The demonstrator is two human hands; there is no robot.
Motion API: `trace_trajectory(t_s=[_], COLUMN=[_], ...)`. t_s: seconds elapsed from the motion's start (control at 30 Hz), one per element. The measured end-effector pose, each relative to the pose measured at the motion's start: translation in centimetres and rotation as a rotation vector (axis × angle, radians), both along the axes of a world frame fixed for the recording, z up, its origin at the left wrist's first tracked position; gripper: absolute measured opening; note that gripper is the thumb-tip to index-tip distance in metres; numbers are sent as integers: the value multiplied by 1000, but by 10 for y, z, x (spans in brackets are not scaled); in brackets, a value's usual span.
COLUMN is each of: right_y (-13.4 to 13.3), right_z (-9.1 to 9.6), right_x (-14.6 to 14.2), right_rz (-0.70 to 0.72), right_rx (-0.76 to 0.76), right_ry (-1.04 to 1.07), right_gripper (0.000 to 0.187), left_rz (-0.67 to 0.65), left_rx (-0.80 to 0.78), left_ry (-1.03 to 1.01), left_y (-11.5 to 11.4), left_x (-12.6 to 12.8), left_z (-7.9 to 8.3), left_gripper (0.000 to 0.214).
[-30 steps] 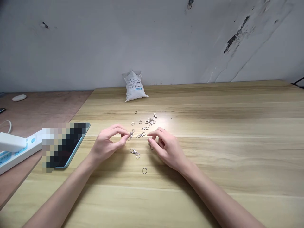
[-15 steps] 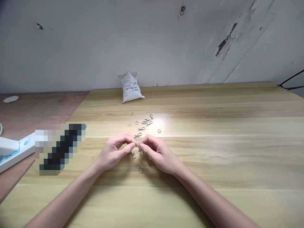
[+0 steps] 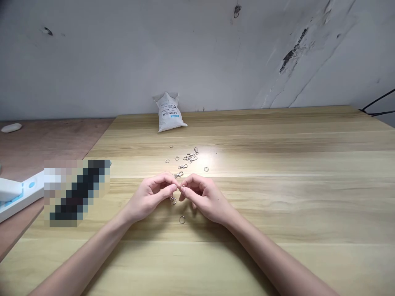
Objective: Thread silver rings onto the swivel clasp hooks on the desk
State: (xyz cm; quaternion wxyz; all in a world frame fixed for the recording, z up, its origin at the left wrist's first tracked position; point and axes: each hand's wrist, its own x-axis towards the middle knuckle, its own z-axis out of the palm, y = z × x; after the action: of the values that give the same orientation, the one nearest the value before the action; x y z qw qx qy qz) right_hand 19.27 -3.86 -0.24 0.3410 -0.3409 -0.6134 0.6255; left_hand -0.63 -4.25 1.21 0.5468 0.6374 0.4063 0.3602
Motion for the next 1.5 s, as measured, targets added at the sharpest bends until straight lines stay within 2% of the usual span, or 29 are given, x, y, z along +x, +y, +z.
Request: trace_trajectory(t_s=[0.23,0.47,0.63,0.9,1.0,1.1,1.2,1.37,1.5], right_y=[2,4,2,-3,-4,-4,-4,-1,-1], right_z=[-3,0,0,-2,-2,-2,-3,-4,-5], right_x=[2,2,2,-2,-2,-2,-3,-5,-4], right_rz=[-39,-38,-53,-122,-183,-239,-228,-208,-173], right_rx=[52,49,22,186,224,212,171,97,133], right_ry=[-87,-26,-88,-116,-98,-64,-22,30,21], right_gripper=[27,26,32,32,25,21,20,22,20], left_rz=[33,50,102,206,206,180,157,185,166], left_rx=[237,272,352,322,269,196,130,156,175], left_ry=[184,192,163,168,161,131,104,111,134], left_y=[0,0,-1,-2,-3,-3,-4,-4,-4], left_x=[0,2,1,3,4,6,8,7,4], left_z=[6,5,0,0,-1,-3,-4,-2,2], left_gripper=[7,6,7,7,8,11,14,12,12])
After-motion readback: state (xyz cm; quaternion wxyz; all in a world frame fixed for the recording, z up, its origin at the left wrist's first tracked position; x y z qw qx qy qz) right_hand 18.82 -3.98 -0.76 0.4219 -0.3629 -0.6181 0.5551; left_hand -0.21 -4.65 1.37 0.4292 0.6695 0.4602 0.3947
